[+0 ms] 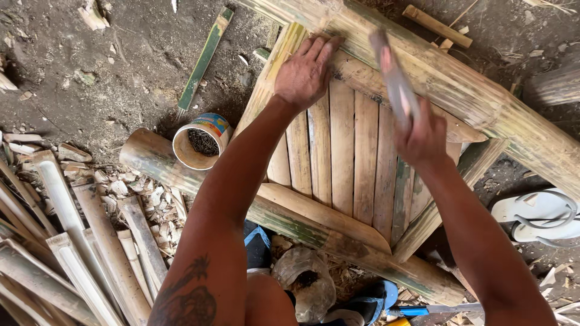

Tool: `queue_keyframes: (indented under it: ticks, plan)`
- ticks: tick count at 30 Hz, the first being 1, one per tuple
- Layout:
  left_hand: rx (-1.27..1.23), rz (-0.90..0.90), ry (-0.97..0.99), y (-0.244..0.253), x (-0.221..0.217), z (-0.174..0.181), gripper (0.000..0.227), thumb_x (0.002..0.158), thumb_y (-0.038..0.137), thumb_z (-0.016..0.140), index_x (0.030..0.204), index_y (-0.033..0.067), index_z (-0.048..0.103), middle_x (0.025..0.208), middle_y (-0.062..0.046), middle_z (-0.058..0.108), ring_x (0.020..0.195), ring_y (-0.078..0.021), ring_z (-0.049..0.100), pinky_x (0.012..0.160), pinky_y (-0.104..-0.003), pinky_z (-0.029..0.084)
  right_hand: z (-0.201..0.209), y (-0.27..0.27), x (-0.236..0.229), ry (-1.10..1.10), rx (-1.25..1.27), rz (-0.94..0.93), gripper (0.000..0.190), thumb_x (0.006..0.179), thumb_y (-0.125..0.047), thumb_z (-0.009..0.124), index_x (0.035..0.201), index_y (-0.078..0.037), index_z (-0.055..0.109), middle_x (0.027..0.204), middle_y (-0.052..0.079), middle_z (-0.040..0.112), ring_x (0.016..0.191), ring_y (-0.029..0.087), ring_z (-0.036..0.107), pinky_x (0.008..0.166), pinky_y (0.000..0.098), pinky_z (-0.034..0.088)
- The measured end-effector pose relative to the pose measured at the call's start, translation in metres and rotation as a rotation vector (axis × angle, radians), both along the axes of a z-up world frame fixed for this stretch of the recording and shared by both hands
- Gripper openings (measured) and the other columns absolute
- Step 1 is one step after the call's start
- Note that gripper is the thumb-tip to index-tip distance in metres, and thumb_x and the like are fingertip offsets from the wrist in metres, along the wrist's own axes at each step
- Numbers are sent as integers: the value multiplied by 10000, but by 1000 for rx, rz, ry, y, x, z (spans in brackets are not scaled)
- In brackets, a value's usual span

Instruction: The person assembles a bamboo structure by cutting slats with a machete, fitting them into a frame, and securing them with nails using a hammer. The person repeatedly measures, cuts, and hammers slats into place.

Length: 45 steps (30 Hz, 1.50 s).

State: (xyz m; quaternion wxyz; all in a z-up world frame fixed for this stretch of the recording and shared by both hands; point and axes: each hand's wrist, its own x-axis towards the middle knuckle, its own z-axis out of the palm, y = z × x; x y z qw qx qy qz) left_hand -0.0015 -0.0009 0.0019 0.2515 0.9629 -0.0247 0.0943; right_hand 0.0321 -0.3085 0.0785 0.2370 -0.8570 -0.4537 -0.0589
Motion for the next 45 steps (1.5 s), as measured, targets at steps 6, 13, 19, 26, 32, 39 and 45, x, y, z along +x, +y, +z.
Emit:
queue_keyframes:
  ticks: [6,13,19,26,32,39,45]
  plan:
    - [106,-30,181,-3,1,-2,602,1099,465,411,1576,123,276,1454,-131,492,1369,-304,469,1040,-426,541,-4,-6,-4,71,-416,-223,169,1130,-202,629,1143,-38,591,776,116,639,536,288,596,514,436,485]
    - [-56,17,189,-9,-6,3,621,1079,342,458,1626,178,214,1464,-107,479,1370,-299,457,1031,-390,543,7,3,-11,-56,-362,-28,187,1041,-222,636,1096,-47,600,752,112,644,570,269,618,513,398,493]
    - [46,123,-95,-8,0,-7,698,1038,357,538,1597,80,225,1455,-156,462,1365,-347,426,1216,-457,320,9,20,-8,-91,-200,63,228,1107,-219,575,1070,6,566,716,118,613,554,277,625,519,417,510]
    - [21,139,-55,-3,-1,-4,692,1022,320,544,1613,116,248,1448,-116,477,1396,-314,422,1260,-485,255,13,18,-3,3,-176,-57,136,1082,-134,577,1043,-7,545,690,135,612,526,300,621,508,446,508]
    - [-3,126,-79,-4,-2,7,683,1026,337,557,1592,106,252,1374,-133,502,1350,-326,432,1226,-502,262,13,23,-2,66,-358,-244,168,1056,-132,602,1141,-1,539,793,208,652,621,413,641,587,511,523]
    - [63,113,-63,-2,0,-4,626,1015,269,481,1596,123,299,1394,-110,514,1365,-312,446,1234,-484,286,1,13,-13,8,-421,-263,199,1083,-199,625,1146,-29,544,905,230,687,713,439,662,647,543,529]
    - [-130,120,4,-7,-2,-49,485,1079,213,368,1557,144,407,1463,-91,540,1384,-278,479,1205,-379,384,-3,-27,-90,138,-486,-325,328,1094,-257,625,1289,-4,555,858,197,640,683,409,631,617,536,507]
